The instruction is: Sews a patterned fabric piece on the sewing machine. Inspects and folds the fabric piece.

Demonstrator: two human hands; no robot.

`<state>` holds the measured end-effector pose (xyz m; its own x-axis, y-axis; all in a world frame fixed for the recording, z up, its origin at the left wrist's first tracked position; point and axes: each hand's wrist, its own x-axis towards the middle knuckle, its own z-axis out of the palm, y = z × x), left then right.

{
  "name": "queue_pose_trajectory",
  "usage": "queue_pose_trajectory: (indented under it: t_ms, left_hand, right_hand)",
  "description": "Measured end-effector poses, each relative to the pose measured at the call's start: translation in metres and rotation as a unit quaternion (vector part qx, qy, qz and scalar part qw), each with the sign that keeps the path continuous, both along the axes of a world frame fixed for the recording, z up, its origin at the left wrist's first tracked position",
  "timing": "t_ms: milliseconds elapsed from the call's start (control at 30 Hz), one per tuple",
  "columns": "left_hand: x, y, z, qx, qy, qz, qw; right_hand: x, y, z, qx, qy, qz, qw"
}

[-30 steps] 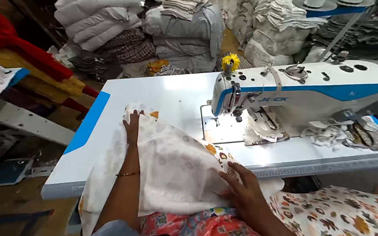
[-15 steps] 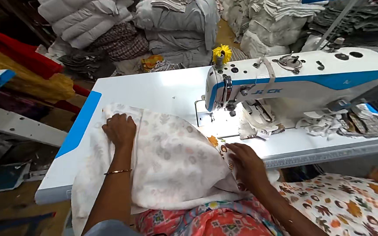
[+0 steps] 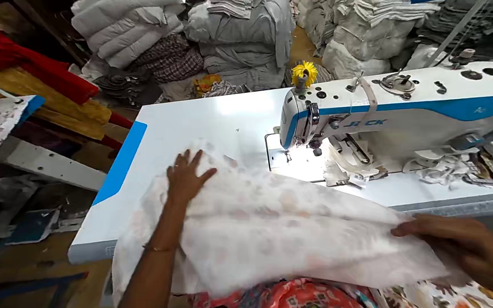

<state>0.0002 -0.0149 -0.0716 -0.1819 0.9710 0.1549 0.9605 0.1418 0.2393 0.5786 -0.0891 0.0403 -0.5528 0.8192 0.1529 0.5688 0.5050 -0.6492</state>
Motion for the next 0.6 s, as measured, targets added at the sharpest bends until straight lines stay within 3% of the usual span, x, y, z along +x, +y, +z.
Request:
queue_pose_trajectory:
  t_ms: [33,100,133,167,267,333,400,467,500,600]
  left_hand:
    - [0.026,-0.004,-0.006,-0.001,-0.001,-0.03,1.0]
    - [0.085,-0.021,-0.01,-0.005,-0.008,-0.105,0.994]
    - [0.115,-0.033,-0.009,-0.002,-0.011,-0.149,0.989]
    - [0.142,-0.044,-0.006,-0.001,-0.016,-0.187,0.982]
    - [0.184,-0.053,0.001,0.05,-0.017,-0.221,0.974]
    - [0.189,-0.029,0.011,0.087,-0.039,-0.222,0.97]
    - [0.188,0.006,0.025,0.055,-0.065,-0.255,0.963]
    - [0.181,0.037,0.022,0.089,-0.077,-0.359,0.926]
    - [0.178,0.048,0.017,0.114,-0.076,-0.412,0.901]
    - [0.175,0.058,0.0,0.119,-0.056,-0.48,0.867]
  right_hand:
    - [0.019,-0.011,0.0,-0.078,-0.128,-0.043,0.988]
    - [0.026,-0.029,-0.008,-0.258,-0.334,-0.15,0.894]
    - [0.022,-0.035,-0.01,-0.292,-0.378,-0.185,0.859]
    - [0.011,-0.038,-0.004,-0.287,-0.378,-0.198,0.858]
    - [-0.055,-0.028,0.01,-0.084,-0.213,-0.203,0.952]
    - [-0.117,-0.008,-0.003,0.045,-0.095,-0.19,0.976]
    - [-0.175,0.011,-0.026,0.042,-0.029,-0.105,0.993]
    - [-0.212,0.02,-0.053,-0.031,-0.078,0.012,0.996]
    - [-0.22,0.021,-0.072,-0.017,-0.112,0.057,0.992]
    - [-0.213,0.016,-0.109,0.123,-0.13,0.071,0.981]
